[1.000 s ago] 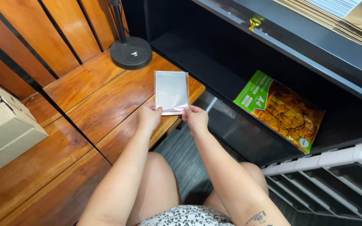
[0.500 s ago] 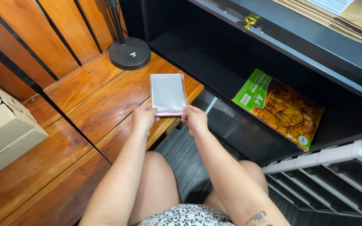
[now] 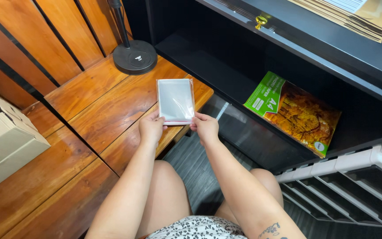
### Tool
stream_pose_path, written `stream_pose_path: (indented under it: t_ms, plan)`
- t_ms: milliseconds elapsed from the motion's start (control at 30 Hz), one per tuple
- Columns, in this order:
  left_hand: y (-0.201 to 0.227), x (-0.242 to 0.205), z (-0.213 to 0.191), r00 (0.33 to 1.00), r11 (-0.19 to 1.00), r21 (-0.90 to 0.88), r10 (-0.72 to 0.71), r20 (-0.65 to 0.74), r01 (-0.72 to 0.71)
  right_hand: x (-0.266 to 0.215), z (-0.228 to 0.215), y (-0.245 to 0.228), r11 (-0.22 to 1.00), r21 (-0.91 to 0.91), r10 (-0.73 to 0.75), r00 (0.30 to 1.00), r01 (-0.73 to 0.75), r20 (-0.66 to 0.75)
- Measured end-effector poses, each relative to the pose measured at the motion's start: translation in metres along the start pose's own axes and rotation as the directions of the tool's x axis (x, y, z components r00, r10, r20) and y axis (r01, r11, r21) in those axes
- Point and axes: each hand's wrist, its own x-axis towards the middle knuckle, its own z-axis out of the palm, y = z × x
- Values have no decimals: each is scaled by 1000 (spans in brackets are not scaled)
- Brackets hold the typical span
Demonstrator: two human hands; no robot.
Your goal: The person repeatedly picks up stacks of plastic sleeves from a wooden bench and places them on a shelf. Then the person opens a cardboard box and removes small glass cups one by one, placing them on the bench.
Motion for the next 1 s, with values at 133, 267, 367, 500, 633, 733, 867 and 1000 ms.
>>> stream_pose_path:
  t_ms: [133,267,367,500,633,733,867,1000]
  plan:
    - [-2,3,1,1000,1000,-5,1,-17,-1,5,-2,7,1000,-2,-6,1000,6,14]
    - [-12,14,1,1000,999,-29,-14,-26,14,7,-4,10,994,103,43,999,-45,23]
    - [-8,11,-1,999,999,-42,-19,-26,18,7,-5,10,995,85,47,998,-50,43]
    - [-9,12,-1,999,998,-54,-36,-10,35,6,-5,8,998,55,29,999,-31,36]
    - [-9,9,0,1000,998,-63,-4,-8,3,5,-4,4,1000,-6,-13,1000,13,23]
    - [-7,6,0,1000,999,-52,9,-9,-9,-8,-5,-10,998,-52,-43,999,45,23]
    - [-3,2,-1,1000,999,-41,26,-12,-27,-8,-6,-10,990,-105,-92,995,95,35]
    - [-8,4,1,998,995,-79,65,-22,-67,-19,-4,-26,984,-127,-120,993,121,16]
